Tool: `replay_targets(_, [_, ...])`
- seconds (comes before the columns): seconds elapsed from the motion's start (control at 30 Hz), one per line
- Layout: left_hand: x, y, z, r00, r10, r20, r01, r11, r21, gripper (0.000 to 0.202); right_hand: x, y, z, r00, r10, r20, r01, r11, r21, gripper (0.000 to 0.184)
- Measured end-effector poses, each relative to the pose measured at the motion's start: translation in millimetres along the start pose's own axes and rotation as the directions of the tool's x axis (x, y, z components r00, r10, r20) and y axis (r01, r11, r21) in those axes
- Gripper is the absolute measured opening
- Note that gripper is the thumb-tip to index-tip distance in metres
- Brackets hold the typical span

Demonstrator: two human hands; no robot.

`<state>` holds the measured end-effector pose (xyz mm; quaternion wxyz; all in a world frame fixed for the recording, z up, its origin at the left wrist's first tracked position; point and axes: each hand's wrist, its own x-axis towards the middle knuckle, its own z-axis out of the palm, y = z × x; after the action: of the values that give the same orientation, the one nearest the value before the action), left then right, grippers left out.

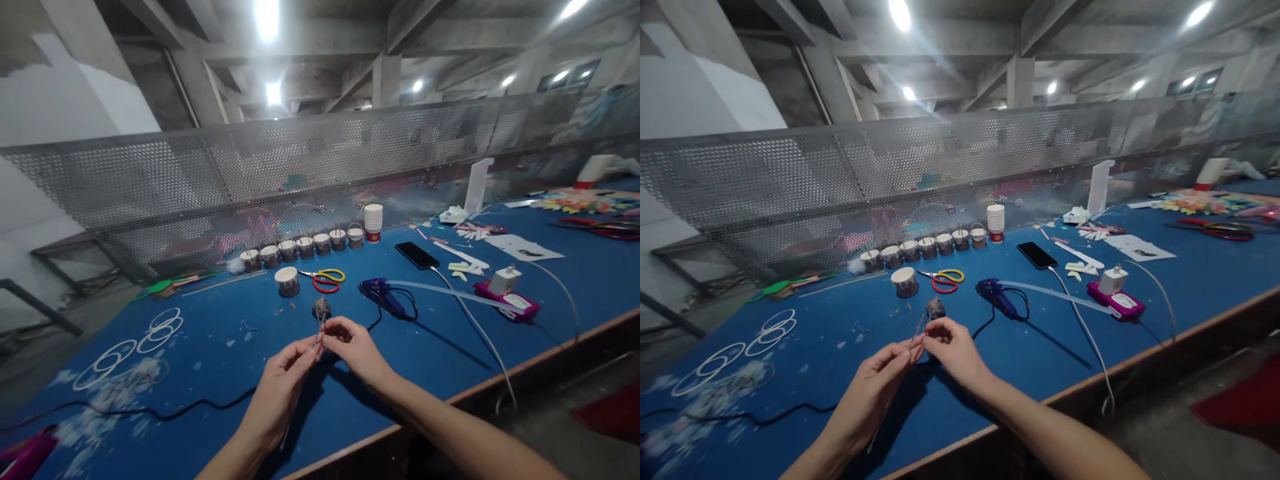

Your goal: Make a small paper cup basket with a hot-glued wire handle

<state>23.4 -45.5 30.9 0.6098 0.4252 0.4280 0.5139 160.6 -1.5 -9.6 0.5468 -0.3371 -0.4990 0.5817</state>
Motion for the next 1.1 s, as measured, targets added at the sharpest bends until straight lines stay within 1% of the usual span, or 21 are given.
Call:
replay_targets(0.13, [-4,0,1.1,1.000,-0.006,-0.030,0.006,1.000,0.006,0.020,-3,0,5,0.998,-0.041,-0.051,0.039,0.998,-0.039,0.021])
replay_targets(0.2, [-5,-1,-0.7,0.998,-0.020,-0.056,0.023,0.998,0.061,0.022,-5,0,6,0.997,-0.042,-0.063,0.040,0.998,-0.044,0.021])
replay_targets(0.3, [-4,-4,-6.0,0.994,-0.039,-0.102,0.058,0.980,0.189,0.029,-7,2,5,0.995,-0.046,-0.086,0.040,0.997,-0.071,0.020])
replay_targets(0.37, [-2,-6,-9.7,0.992,-0.028,-0.121,0.054,0.974,0.221,0.032,-8,3,5,0.995,-0.040,-0.094,0.031,0.995,-0.098,0.020])
replay_targets(0.57, [-3,-6,-11.3,0.977,0.049,-0.205,-0.015,0.987,0.163,0.036,-8,2,7,0.997,-0.012,-0.073,0.006,0.997,-0.081,0.020])
replay_targets(0.67, [-3,-7,-11.5,0.971,0.076,-0.228,-0.039,0.986,0.159,0.036,-9,0,9,0.997,-0.007,-0.075,0.002,0.997,-0.071,0.019])
replay_targets(0.9, [-2,-11,-17.2,0.966,0.114,-0.233,-0.062,0.973,0.220,0.038,-11,2,11,0.995,0.012,-0.098,-0.020,0.997,-0.079,0.020])
replay_targets(1.1, [-8,-7,-11.6,0.970,0.089,-0.227,-0.032,0.970,0.242,0.035,-12,1,13,0.993,0.046,-0.106,-0.053,0.997,-0.063,0.022])
